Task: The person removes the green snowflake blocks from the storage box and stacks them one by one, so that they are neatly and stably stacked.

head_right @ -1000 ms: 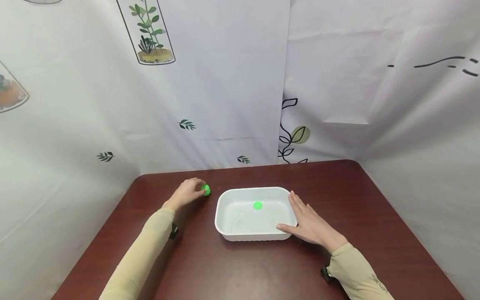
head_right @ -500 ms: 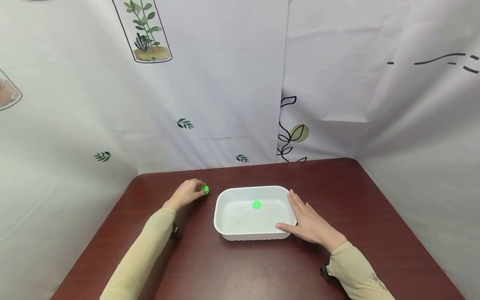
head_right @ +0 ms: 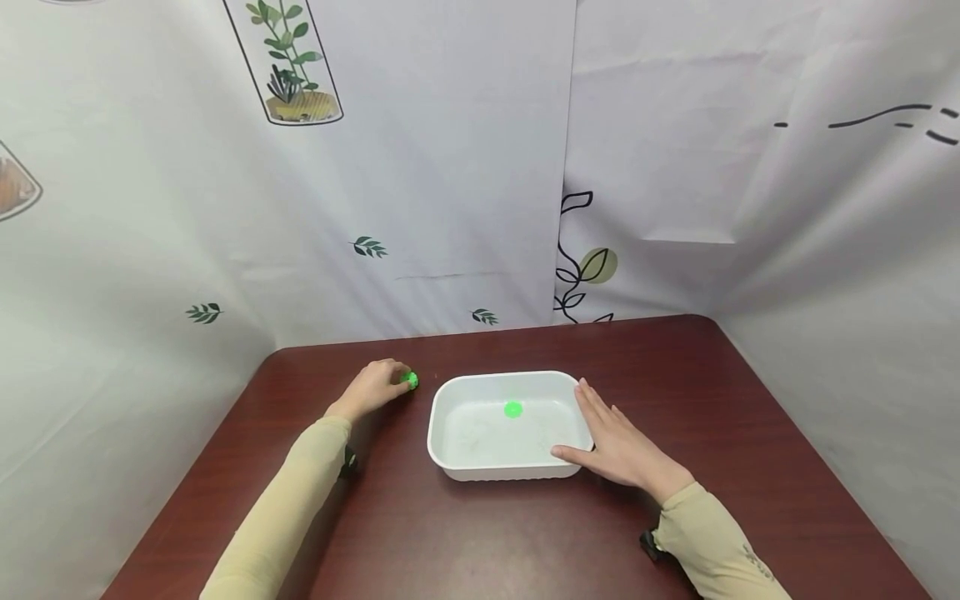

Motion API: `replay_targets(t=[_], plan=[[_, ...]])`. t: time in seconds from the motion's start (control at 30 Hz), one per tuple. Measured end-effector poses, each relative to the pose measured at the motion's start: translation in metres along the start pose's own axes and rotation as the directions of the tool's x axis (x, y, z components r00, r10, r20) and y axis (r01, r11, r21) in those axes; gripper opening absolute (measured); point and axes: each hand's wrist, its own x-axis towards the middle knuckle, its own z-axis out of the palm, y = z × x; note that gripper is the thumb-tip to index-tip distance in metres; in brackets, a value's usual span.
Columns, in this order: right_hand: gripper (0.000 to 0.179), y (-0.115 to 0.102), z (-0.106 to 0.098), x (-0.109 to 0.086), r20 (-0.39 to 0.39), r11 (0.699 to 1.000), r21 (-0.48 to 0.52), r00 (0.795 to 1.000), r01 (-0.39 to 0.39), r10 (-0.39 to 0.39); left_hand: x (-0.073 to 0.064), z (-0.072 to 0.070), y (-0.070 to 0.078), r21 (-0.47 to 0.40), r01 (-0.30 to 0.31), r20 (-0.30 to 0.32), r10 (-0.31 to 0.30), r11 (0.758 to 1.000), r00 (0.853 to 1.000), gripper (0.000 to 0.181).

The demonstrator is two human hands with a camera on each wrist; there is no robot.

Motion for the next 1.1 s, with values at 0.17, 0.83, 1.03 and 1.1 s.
replay_targets(t=[0.17, 0.83, 1.03, 1.1], plan=[[0.106, 0.0, 0.0, 0.0, 0.002, 1.0, 0.005, 1.0, -0.005, 0.005, -0.001, 0.0, 0.0, 0.001, -0.005, 0.002, 0.005, 1.0, 1.0, 0.033], [0.106, 0.0, 0.0, -0.001, -0.002, 1.0, 0.007, 1.0, -0.003, 0.003, -0.004, -0.006, 0.003, -0.01, -0.037, -0.011, 0.037, 0.999, 0.999, 0.036], [0.106, 0.0, 0.0, -0.001, -0.002, 1.0, 0.006, 1.0, -0.003, 0.003, -0.002, -0.018, 0.013, -0.052, -0.07, -0.021, 0.069, 0.996, 0.997, 0.04], [0.106, -0.001, -0.001, -0.001, -0.002, 1.0, 0.01, 1.0, -0.004, 0.004, -0.001, -0.022, 0.019, -0.095, -0.076, -0.022, 0.075, 0.993, 0.997, 0.041]])
